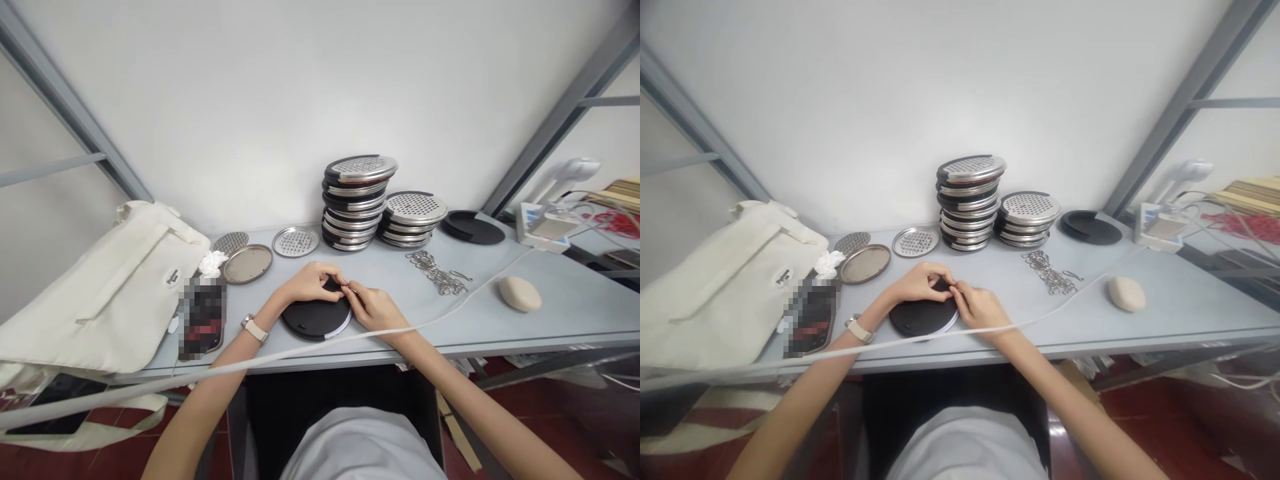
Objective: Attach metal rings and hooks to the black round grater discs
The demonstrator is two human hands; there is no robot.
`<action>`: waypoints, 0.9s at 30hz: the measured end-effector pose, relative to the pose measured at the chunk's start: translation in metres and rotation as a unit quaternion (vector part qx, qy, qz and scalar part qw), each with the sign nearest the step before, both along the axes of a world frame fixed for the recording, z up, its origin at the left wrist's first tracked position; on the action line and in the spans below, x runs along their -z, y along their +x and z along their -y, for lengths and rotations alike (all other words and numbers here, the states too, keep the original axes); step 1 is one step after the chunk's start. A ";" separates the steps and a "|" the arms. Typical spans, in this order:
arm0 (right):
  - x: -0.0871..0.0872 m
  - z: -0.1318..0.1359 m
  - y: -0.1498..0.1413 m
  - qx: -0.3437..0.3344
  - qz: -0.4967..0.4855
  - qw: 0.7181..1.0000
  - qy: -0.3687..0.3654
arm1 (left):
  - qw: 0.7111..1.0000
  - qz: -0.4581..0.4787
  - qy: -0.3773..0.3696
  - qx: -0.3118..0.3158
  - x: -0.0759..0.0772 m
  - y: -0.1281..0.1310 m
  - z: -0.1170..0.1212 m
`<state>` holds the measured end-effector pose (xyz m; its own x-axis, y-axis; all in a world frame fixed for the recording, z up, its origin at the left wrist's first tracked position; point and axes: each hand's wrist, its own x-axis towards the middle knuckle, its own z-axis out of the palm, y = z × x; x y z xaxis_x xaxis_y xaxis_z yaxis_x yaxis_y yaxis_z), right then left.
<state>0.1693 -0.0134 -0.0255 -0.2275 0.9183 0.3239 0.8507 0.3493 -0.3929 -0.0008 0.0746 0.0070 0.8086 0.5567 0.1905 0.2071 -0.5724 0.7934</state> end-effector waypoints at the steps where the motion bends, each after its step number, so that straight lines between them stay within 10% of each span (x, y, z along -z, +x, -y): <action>1: 0.000 0.000 0.000 0.004 0.001 1.000 0.001 | 1.000 0.001 0.001 0.002 0.000 0.000 0.000; 27: 0.001 -0.003 0.000 0.002 0.008 1.000 -0.013 | 1.000 0.001 0.007 -0.002 0.003 0.000 -0.002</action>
